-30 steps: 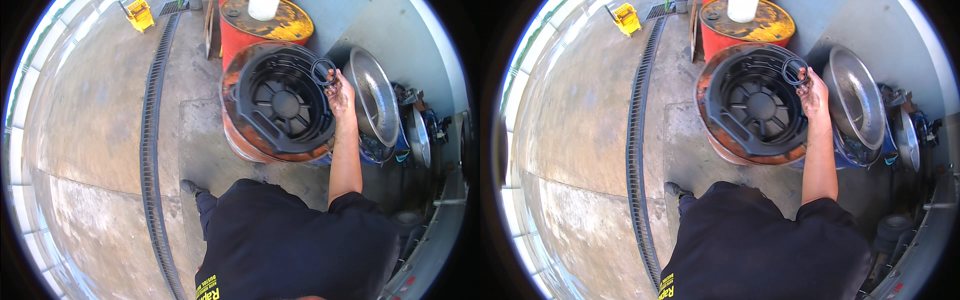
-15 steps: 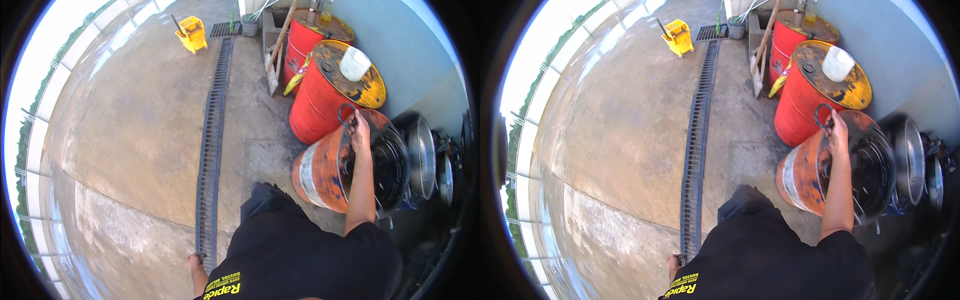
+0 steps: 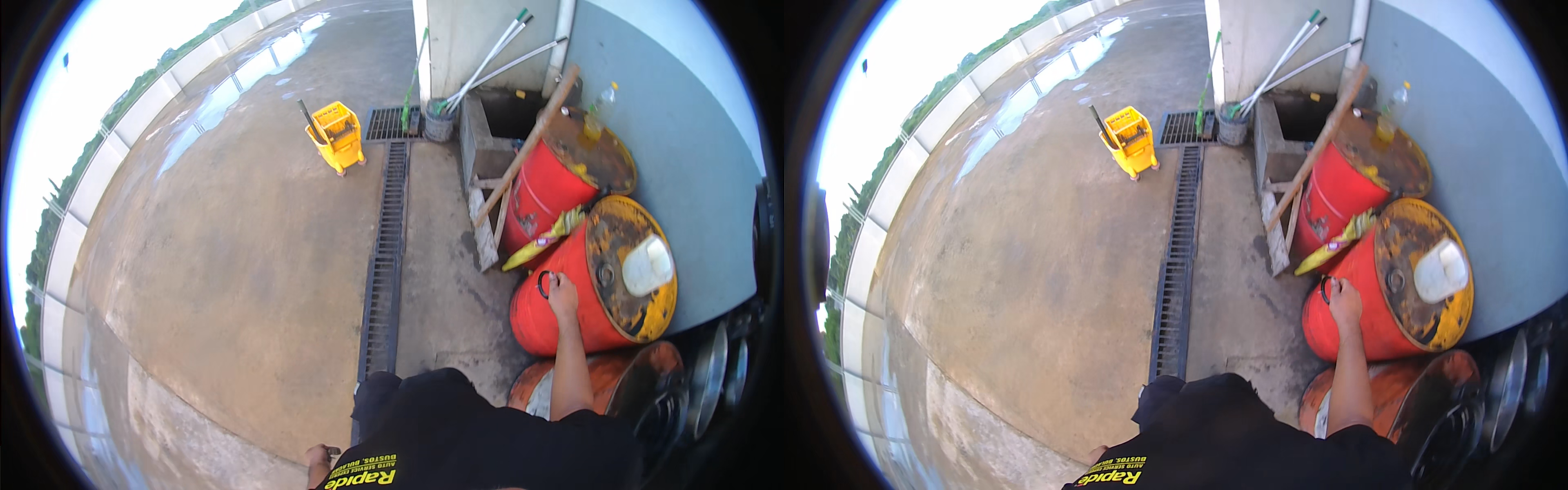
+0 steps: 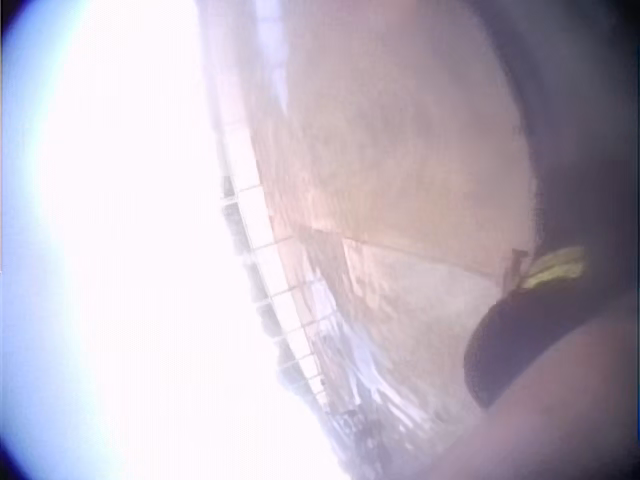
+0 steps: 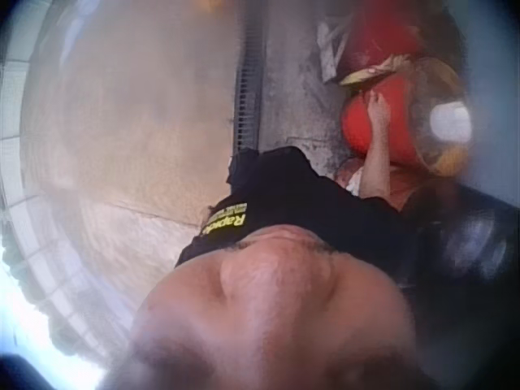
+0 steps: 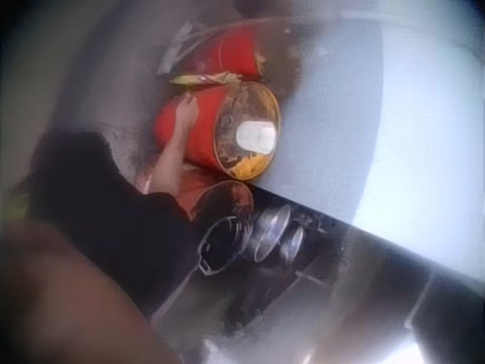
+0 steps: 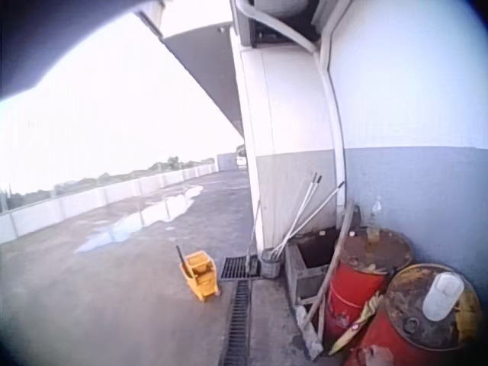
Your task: The person scrubs small metal rings in a basin using a toothbrush, then rinses them under a tap and places them on a metal tray. The person repeats this process for several rings.
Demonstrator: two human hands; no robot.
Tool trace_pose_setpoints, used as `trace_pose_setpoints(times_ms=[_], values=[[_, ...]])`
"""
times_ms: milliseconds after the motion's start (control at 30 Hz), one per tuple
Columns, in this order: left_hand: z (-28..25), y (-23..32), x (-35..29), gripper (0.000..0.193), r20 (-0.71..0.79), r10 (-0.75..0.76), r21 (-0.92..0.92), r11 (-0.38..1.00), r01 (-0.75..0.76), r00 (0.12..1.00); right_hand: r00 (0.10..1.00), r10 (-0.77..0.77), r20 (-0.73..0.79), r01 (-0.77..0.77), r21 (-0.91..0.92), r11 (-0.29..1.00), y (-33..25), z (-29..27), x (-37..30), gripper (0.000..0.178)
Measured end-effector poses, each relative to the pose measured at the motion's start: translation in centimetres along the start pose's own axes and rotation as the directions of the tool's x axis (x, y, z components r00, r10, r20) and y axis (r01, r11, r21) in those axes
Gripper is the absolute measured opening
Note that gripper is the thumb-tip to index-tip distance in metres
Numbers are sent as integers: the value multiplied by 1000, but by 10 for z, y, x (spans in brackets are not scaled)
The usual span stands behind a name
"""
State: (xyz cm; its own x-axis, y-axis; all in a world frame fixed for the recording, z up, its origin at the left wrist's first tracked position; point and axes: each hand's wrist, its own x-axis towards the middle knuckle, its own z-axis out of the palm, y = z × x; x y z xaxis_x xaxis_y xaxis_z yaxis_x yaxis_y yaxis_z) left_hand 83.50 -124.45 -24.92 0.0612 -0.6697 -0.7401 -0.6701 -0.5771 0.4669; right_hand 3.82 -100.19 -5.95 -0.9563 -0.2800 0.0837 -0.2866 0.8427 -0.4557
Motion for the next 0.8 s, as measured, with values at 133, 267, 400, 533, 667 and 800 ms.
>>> trace_pose_setpoints(times_ms=[133, 267, 400, 533, 667, 800], values=[[36, 138, 97, 11, -171, -237, -174, 963, 208, 956, 992, -119, -41, 123, 131, 984, -15, 84, 137, 37], [80, 259, 221, 13, -181, -239, -202, 958, 202, 954, 932, 98, 348, -201, 273, 941, -5, 181, 230, 37], [48, 376, 339, 21, 224, 145, 832, 487, -267, 964, 554, 585, 592, -720, -12, 694, -1, 264, 224, 41], [119, 568, 398, 21, -108, -238, -214, 954, 211, 965, 350, 693, 631, -915, 71, 397, -29, 267, 254, 31], [154, 796, 444, 12, -201, 57, 148, 989, -27, 978, 334, 706, 625, -934, 117, 338, -103, 301, 362, 29], [202, 1017, 486, 13, -154, 160, 129, 982, -141, 975, 354, 687, 634, -933, 182, 312, -136, 358, 482, 28]])
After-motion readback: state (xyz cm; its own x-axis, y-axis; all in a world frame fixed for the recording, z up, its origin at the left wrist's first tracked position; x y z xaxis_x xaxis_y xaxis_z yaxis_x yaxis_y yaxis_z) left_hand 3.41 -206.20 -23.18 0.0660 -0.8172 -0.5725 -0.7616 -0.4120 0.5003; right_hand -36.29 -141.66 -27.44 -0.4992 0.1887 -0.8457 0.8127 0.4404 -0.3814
